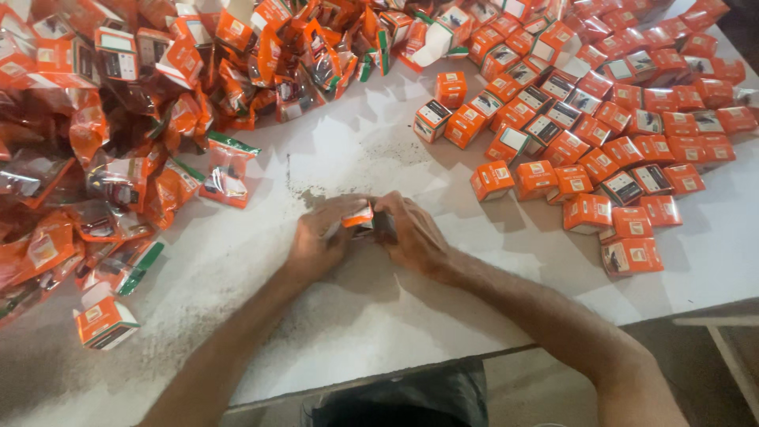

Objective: The person folds small flat cardboard boxes into open boxes at a table covered with piles of orange boxes and plastic-wrapped items. They pick up a flat box, press and fold its flaps and sides to shape it, then set the finished box onto the pile and reach for the next one, repeating this cycle throughout the clip.

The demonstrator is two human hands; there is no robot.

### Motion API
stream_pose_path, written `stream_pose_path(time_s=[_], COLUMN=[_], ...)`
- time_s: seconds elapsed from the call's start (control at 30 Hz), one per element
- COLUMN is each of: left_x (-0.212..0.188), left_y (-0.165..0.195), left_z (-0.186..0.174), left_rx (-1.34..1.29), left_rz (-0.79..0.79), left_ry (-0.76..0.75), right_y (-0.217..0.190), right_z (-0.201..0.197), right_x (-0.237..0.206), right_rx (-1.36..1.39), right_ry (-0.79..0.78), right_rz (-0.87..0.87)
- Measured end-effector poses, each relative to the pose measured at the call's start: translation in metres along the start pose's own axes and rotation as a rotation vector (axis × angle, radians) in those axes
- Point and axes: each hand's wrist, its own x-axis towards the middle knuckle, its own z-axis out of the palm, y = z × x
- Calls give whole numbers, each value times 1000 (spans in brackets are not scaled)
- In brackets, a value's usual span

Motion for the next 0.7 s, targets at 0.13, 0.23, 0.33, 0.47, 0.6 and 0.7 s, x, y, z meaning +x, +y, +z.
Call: stream_pose_path(time_s=[0.13, 0.23, 0.33, 0.47, 0.6, 0.7], left_x=[-6, -5, -3, -3, -6, -8], left_y=[6, 6, 5, 7, 17, 23], left_z=[-4, -1, 1, -4, -9, -8], left_rx=[172, 110, 121, 286, 342, 340], left_rz=[99, 22, 40, 242, 284, 298], left_ry=[-55, 14, 14, -30, -74, -52], right_y=[9, 11, 11, 6, -5, -11], right_z=[3, 5, 4, -3, -8, -13], right_x=[-3, -4, -5, -3, 5, 20], right_rx=[55, 37, 53, 64, 52, -120], right_ry=[-33, -9, -45, -44, -52, -102], right_rz=[43, 19, 71, -14, -129, -211])
